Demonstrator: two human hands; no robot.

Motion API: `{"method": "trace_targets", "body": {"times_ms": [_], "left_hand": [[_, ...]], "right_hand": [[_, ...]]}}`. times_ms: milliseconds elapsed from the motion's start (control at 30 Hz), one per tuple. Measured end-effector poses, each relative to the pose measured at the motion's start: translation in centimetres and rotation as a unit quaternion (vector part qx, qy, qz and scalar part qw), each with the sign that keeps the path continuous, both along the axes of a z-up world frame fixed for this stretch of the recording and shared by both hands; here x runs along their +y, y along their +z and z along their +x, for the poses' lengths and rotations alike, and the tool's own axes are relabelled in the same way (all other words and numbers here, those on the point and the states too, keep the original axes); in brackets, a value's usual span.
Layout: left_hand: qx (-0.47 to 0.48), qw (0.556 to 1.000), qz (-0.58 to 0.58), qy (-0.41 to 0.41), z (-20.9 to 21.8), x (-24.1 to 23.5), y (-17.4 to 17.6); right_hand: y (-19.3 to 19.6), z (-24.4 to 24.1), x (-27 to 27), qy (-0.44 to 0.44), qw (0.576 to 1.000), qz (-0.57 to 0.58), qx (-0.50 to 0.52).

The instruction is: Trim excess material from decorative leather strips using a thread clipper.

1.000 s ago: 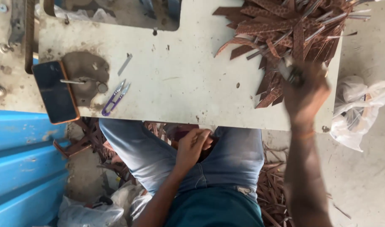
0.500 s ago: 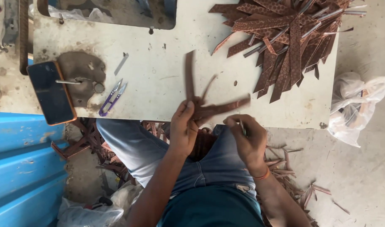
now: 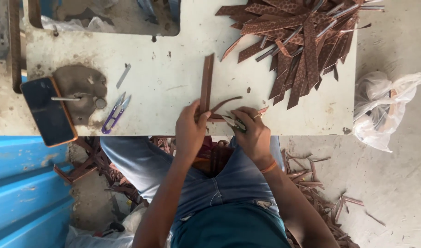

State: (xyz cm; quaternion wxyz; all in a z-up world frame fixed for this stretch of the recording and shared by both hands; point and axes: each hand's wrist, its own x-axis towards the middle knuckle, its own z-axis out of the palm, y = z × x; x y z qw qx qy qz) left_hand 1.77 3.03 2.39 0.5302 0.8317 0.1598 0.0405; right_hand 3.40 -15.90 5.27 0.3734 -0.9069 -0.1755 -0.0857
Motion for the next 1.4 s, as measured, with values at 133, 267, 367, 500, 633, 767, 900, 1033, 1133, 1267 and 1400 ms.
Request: {"method": "trace_targets", "body": {"times_ms": [133, 267, 367, 500, 633, 767, 900, 1033, 1133, 1267, 1400], "left_hand": [[-0.067, 0.967, 0.244, -0.025, -0.9, -0.2, -1.3], [-0.068, 0.957, 0.269, -0.088, -1.4, -0.3, -1.5], [-0.077, 0.967, 0.218, -0.102, -1.1, -0.5, -1.5], [-0.12, 0.979, 0.14, -0.085, -0.8, -0.8, -0.6], [-0.134, 0.982, 0.115, -0.073, -1.0, -0.6, -0.6], [-0.118, 0.987, 0.084, -0.076, -1.2, -1.1, -0.4], [-0.104, 0.982, 0.15, -0.054, -0.4, -1.7, -0.3], [-0.088, 0.975, 0.198, -0.041, -0.4, -2.3, -1.1], [-0.101, 0.978, 0.18, -0.029, -0.6, -2.2, -1.7], [-0.116, 0.987, 0.114, -0.016, -0.4, -1.9, -0.1], [-0.095, 0.993, 0.064, -0.023, -0.1, -1.3, 0.4]], "right_hand": [[-1.2, 0.4, -0.5, -0.019, 0.999, -0.031, 0.03], [0.1, 0.5, -1.0, -0.006, 0.997, -0.054, 0.045], [0.3, 1.3, -0.9, -0.014, 0.995, -0.069, 0.074], [-2.5, 2.7, 0.8, -0.041, 0.987, -0.041, 0.15], [-2.5, 3.5, 3.2, -0.058, 0.983, 0.044, 0.168], [-1.8, 2.7, 4.6, -0.065, 0.965, 0.163, 0.197], [0.7, 0.7, 4.9, -0.029, 0.982, 0.164, 0.092], [-1.6, 0.4, 3.0, 0.042, 0.99, 0.137, 0.006], [-3.7, 0.9, 1.3, 0.038, 0.995, 0.093, -0.001], [-3.6, 1.5, -0.1, 0.037, 0.999, 0.028, 0.004], [1.5, 2.3, -0.2, 0.038, 0.999, 0.005, 0.022]]}}
